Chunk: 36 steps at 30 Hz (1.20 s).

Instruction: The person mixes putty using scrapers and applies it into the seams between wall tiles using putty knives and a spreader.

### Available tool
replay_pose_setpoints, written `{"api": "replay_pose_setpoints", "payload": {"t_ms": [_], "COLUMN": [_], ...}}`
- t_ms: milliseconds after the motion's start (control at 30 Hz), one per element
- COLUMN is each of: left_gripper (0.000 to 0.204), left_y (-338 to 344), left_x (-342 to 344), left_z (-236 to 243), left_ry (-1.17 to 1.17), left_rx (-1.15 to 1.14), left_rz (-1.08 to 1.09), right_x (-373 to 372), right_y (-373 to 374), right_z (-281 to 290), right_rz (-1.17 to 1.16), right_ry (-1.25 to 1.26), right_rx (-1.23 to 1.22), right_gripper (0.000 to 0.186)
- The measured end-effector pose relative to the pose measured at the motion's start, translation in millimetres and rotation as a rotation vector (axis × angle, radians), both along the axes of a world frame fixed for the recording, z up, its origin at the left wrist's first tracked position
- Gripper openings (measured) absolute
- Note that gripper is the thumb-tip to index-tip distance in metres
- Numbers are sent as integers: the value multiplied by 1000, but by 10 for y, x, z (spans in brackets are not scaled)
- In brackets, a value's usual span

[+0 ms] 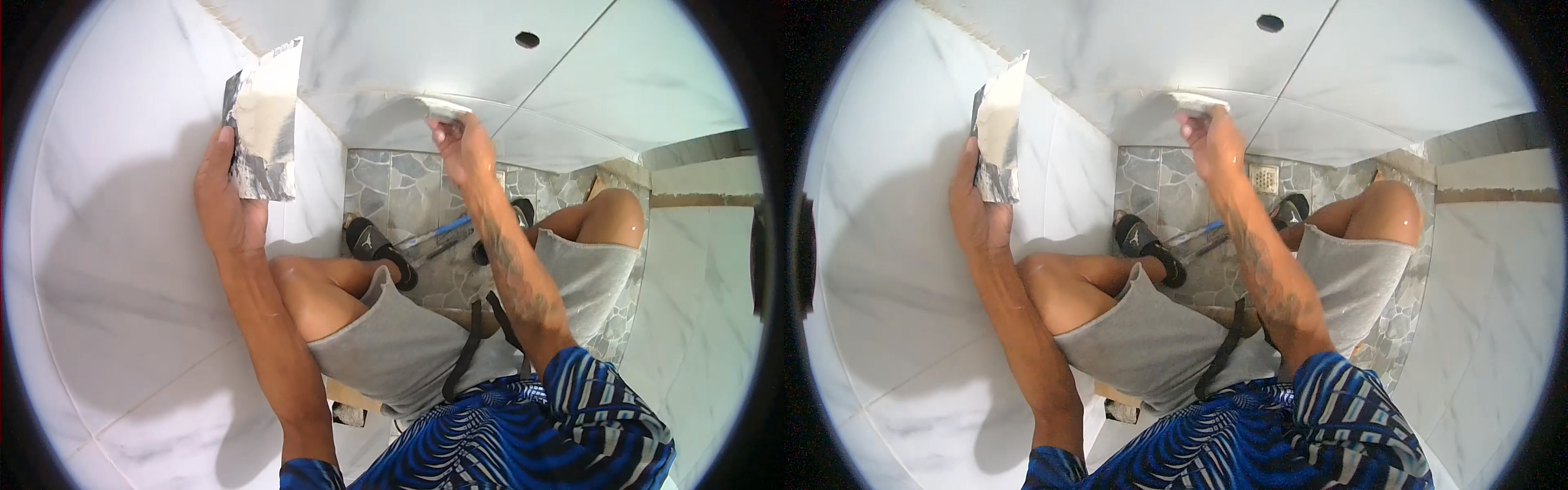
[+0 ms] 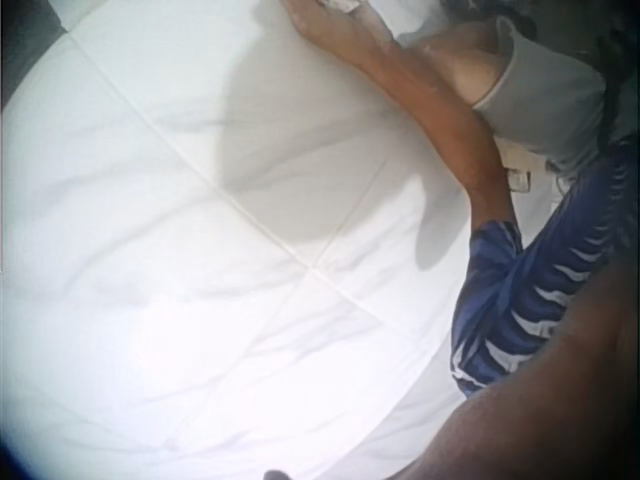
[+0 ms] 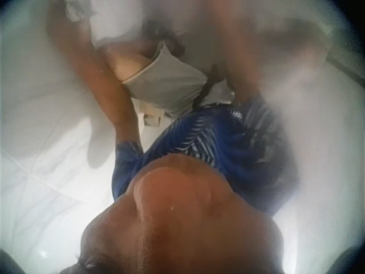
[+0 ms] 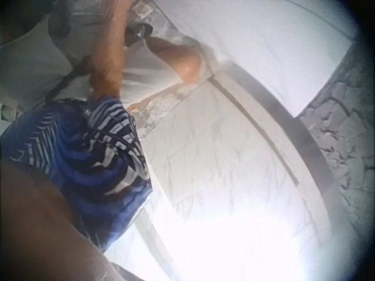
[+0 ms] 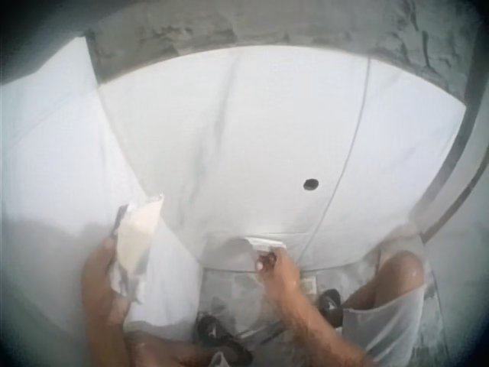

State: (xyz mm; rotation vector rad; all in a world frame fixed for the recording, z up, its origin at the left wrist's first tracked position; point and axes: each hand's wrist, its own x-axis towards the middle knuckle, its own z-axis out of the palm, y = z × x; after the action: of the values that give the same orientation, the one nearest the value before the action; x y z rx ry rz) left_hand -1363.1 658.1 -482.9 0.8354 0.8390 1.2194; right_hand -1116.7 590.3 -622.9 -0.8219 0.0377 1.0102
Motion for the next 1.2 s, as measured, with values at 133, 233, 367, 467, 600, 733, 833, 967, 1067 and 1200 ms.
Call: {"api": "replay_pose_setpoints", "payload": {"t_ms": [133,233,367,467,600,733,833,967,1067,1200], "left_gripper": [29,28,30,32,32,32,33,33,33,32], "left_y": [6,-5,35,29,70,9,43,-71,-97,-90], "left_x": [-46,-20,-30,13,29,240,280,486,547,558], "left_z": [-6,7,-8,32,-88,-126,-235,-213,-211,-310], "left_ry": [-36,-13,-7,60,112,173,124,147,115,132], "left_rx": [-24,-14,11,-1,-17,-31,-15,-121,-159,-132], "left_rz": [-39,-38,-100,-64,-101,-211,-310,-392,-440,-515], "right_x": [294,247,462,706,401,327,245,199,212,242], "right_y": [120,-86,-115,0,-458,-773,-858,-833,-748,-644], "right_z": [275,76,30,229,323,611,977,1428,1566,1590], "right_rz": [-16,-15,-61,-36,19,220,216,300,310,326], "right_ry": [-34,-81,78,97,-44,-346,-920,-1721,-2139,-2399], "right_rx": [-108,36,-45,-29,3,-55,-224,-45,109,200], "right_gripper": [28,27,28,34,26,19,27,33,46,56]}}
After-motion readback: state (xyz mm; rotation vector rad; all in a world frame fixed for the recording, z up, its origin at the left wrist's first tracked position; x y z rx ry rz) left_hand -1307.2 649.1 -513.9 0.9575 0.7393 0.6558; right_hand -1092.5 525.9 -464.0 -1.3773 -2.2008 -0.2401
